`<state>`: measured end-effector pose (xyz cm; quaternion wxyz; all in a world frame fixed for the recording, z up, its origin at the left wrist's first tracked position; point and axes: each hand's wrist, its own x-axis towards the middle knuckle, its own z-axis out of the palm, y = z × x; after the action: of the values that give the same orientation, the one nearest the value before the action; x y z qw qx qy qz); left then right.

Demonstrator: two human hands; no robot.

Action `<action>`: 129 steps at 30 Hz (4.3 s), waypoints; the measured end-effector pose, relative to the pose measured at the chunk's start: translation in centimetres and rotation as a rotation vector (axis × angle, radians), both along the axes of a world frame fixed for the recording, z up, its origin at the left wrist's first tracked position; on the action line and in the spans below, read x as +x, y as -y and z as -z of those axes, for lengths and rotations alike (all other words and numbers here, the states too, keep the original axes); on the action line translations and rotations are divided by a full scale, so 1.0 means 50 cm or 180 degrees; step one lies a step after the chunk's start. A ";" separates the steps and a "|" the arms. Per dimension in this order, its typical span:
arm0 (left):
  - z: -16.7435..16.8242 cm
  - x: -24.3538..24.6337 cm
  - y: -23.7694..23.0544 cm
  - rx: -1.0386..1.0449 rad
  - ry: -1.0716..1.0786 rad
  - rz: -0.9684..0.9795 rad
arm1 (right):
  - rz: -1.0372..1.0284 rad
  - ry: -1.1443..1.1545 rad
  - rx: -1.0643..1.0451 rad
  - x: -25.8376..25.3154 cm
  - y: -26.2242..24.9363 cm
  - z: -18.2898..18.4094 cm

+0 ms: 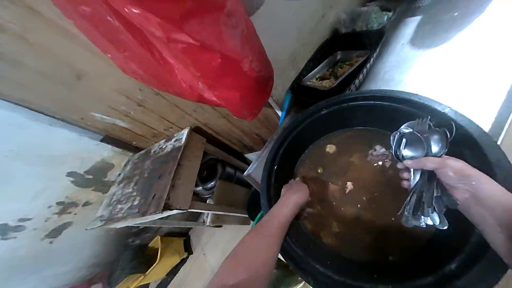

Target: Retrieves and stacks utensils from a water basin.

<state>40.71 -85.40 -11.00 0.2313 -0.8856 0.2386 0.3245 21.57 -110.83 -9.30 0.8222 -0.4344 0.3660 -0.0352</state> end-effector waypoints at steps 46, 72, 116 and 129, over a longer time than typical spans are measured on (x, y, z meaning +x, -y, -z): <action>-0.086 -0.024 0.059 -0.1328 -0.1088 0.0372 | 0.0046 -0.0330 -0.0013 0.007 -0.005 0.000; -0.127 -0.026 0.086 -0.2629 -0.0553 0.1132 | -0.0012 -0.0559 -0.0106 0.015 0.000 0.001; -0.218 -0.096 0.226 -0.2610 -0.0449 0.2614 | 0.0286 -0.0353 -0.0171 0.005 -0.007 -0.019; -0.148 -0.090 0.312 -0.3949 -0.1361 0.0119 | 0.0198 -0.0468 -0.1426 -0.011 -0.022 -0.028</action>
<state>36.20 -100.98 -3.57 -0.3694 -0.7662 0.4376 0.2915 21.01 -109.72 -7.90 0.6749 -0.5960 0.4212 -0.1091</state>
